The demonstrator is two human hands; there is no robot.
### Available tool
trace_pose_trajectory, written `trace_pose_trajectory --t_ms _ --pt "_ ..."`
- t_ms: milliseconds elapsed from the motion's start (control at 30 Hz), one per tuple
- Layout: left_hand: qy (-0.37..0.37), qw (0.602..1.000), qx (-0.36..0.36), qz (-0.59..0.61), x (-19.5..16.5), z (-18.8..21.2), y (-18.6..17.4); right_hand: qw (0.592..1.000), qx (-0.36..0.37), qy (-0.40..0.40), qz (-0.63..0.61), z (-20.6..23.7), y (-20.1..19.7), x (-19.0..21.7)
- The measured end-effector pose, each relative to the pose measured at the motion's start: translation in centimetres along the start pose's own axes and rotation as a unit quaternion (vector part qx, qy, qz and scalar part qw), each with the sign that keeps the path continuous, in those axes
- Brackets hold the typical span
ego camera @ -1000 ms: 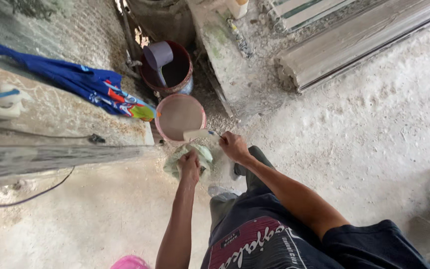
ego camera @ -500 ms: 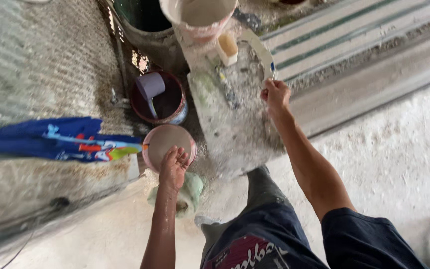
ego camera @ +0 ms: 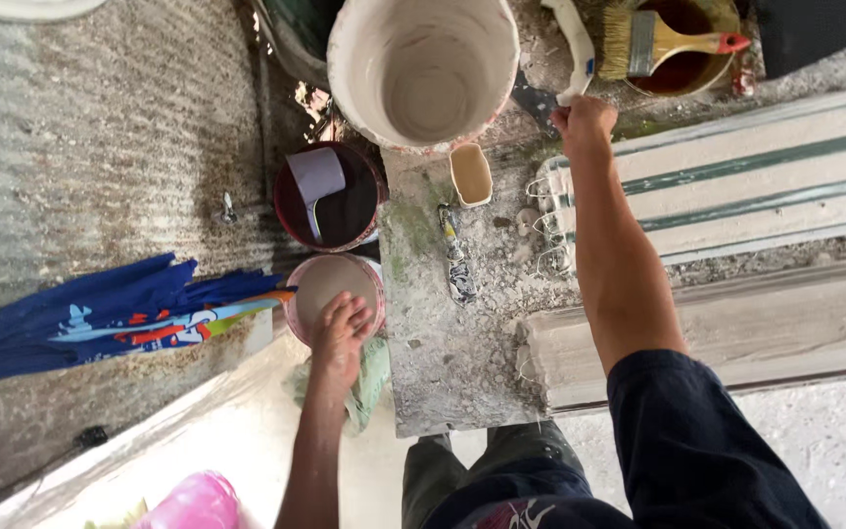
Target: The person handles a curved flexible mold strip, wiping white powder residue off it by hand, then sits on the floor and washes their hands and the strip in a basin of water. They dry with a blue cloth, then use a brush to apply liquid from a bowl onto plaster mold halves laid on the work table.
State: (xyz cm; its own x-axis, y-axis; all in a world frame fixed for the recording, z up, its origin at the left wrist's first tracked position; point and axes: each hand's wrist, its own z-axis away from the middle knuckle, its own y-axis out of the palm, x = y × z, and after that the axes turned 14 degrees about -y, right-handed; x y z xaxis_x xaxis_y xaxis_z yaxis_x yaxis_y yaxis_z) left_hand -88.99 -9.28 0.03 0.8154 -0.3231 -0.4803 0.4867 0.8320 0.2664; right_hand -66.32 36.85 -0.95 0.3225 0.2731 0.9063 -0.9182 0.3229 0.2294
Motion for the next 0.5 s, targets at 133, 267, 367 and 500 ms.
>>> trace_pose_trajectory --t_ms 133,267,367,500 --pt "-0.004 0.986 -0.166 -0.016 -1.6 -0.3 -4.9 0.986 -0.018 0.006 -0.167 0.5 -0.3 0.0" --pt "0.063 0.981 -0.18 0.03 -4.4 0.6 -12.0 0.984 0.08 -0.145 -0.057 7.0 -1.6 -0.5" --pt "0.088 0.959 -0.266 0.044 -7.8 1.4 -16.4 0.934 0.223 -0.251 0.123 15.8 -3.9 -1.5" --pt "0.122 0.958 -0.254 0.055 -12.7 2.3 -20.2 0.914 0.353 -0.174 0.1 28.6 -5.8 -4.5"
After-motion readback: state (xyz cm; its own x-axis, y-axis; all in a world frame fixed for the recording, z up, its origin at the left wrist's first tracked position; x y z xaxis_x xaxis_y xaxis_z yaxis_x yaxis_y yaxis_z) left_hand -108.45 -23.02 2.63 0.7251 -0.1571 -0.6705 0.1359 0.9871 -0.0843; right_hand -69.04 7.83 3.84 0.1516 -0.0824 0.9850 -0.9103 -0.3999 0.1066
